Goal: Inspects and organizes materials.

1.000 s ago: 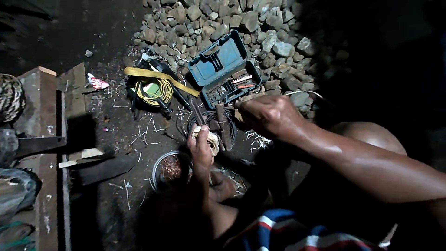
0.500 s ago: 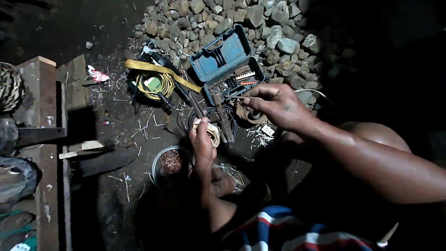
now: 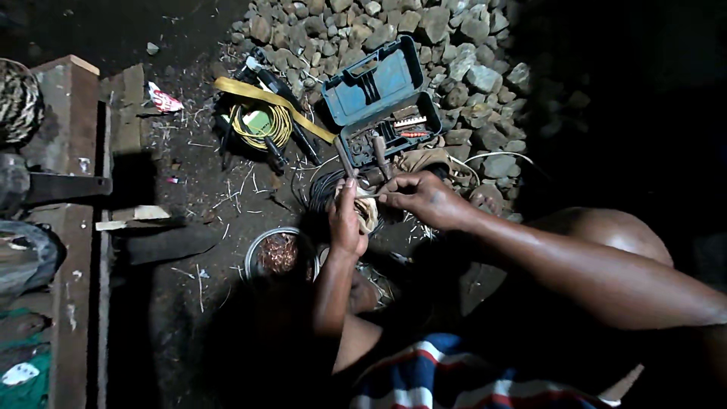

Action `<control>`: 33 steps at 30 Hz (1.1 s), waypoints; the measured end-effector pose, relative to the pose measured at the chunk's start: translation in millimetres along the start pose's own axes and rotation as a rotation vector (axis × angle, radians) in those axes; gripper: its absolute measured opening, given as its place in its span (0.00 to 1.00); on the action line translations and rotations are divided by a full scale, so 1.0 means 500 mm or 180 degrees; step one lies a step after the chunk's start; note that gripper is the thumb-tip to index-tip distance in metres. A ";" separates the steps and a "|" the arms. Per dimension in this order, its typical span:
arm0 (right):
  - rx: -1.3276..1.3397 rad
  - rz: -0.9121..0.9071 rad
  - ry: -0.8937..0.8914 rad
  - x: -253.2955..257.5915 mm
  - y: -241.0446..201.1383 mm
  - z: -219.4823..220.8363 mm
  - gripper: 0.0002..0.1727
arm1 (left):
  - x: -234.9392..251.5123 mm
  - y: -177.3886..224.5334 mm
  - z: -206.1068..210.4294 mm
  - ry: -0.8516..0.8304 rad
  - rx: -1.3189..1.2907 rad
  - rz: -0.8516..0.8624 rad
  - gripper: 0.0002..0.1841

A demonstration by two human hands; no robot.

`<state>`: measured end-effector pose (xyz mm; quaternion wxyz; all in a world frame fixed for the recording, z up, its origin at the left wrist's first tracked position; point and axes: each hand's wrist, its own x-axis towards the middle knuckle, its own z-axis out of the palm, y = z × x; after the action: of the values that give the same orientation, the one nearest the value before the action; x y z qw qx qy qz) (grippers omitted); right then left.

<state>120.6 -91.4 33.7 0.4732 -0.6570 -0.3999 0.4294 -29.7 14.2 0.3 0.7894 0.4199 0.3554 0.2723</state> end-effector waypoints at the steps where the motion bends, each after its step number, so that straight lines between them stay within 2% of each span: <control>1: -0.0043 0.0004 -0.0001 0.001 -0.003 -0.003 0.07 | 0.000 0.001 -0.002 0.0009 0.0058 -0.0044 0.27; 4: -0.0052 -0.0015 -0.0054 0.011 -0.007 -0.013 0.08 | -0.003 0.005 -0.005 0.0076 0.0417 -0.0095 0.33; 7: -0.0279 -0.0063 -0.0131 0.019 -0.009 -0.021 0.07 | -0.004 0.004 -0.002 0.0140 0.0665 -0.0082 0.33; 14: -0.1030 -0.0293 0.0152 0.017 -0.002 -0.019 0.06 | -0.009 0.001 0.001 0.0218 0.1307 -0.0015 0.36; 20: -0.1953 -0.0495 0.0021 0.012 -0.005 -0.024 0.07 | -0.009 -0.005 -0.004 0.0107 0.1952 0.0174 0.34; 27: -0.2636 -0.0632 -0.0283 0.003 -0.029 -0.056 0.07 | -0.022 0.009 0.006 -0.0512 0.2500 0.0129 0.21; 30: -0.2815 -0.0626 -0.0410 0.009 -0.034 -0.067 0.06 | -0.023 0.019 0.022 -0.0558 0.2670 -0.0035 0.22; 33: -0.2818 -0.0672 -0.0629 0.016 -0.026 -0.058 0.07 | -0.024 0.018 0.033 -0.0585 0.2483 -0.0032 0.23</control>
<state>148.9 -88.9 50.1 0.1480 -0.7074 -0.6526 0.2274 -25.2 2.3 18.3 0.6006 0.7090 0.3620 0.0744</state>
